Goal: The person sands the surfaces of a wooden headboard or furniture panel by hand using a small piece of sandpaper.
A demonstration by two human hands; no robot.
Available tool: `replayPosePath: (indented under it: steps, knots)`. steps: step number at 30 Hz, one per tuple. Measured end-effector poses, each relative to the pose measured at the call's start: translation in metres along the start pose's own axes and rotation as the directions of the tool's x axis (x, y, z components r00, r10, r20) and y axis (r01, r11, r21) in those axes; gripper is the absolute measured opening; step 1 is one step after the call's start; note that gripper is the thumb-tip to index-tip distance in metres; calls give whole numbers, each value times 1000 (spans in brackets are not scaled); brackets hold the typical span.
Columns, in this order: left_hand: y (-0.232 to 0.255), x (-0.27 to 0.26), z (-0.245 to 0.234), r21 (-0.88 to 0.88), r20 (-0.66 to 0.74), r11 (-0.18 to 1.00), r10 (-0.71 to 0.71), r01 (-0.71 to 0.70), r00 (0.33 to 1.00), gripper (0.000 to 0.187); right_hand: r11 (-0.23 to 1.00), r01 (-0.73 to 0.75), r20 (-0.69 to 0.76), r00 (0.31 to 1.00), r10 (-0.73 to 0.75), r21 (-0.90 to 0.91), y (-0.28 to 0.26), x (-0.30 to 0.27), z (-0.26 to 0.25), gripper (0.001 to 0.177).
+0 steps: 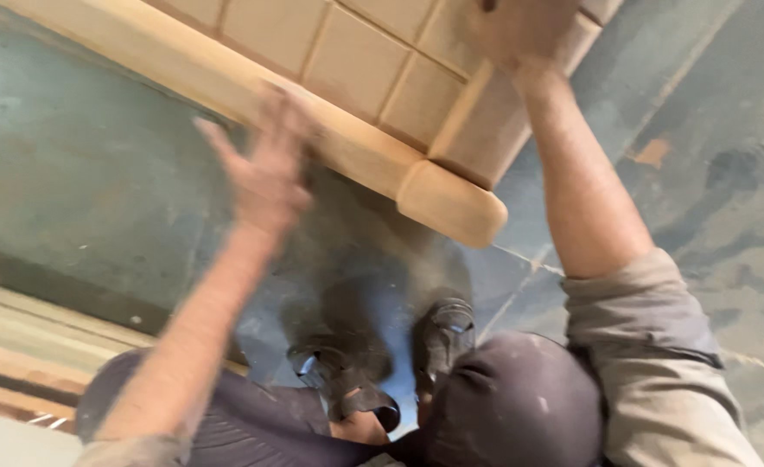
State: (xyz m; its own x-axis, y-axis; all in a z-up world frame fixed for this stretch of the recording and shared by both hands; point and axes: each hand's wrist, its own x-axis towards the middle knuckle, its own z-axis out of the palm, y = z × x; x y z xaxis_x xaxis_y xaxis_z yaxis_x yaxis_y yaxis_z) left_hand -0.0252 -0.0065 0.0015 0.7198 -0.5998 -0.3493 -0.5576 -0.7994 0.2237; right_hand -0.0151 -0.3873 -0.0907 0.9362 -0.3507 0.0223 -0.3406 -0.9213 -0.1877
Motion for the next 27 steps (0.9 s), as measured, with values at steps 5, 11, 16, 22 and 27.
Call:
replayPosePath:
  steps: [5,11,16,22,27]
  knots:
    - [68,-17,37,330,-111,874,412,-357,904,89,971,221,-166,965,-204,89,-1,-5,-22,20]
    - [-108,-12,-57,220,-100,972,104,-80,990,95,952,267,-245,943,-226,151,-8,-3,-35,10]
    - [-80,-2,-18,-35,-234,989,130,-142,964,95,979,200,-199,962,-188,41,-2,-8,-20,16]
    - [48,0,58,416,-160,790,551,-450,819,76,935,304,-252,934,-254,185,-5,-7,-35,7]
    - [-128,38,-20,168,-248,937,342,-308,906,86,946,302,-210,939,-273,120,-2,-7,-38,8]
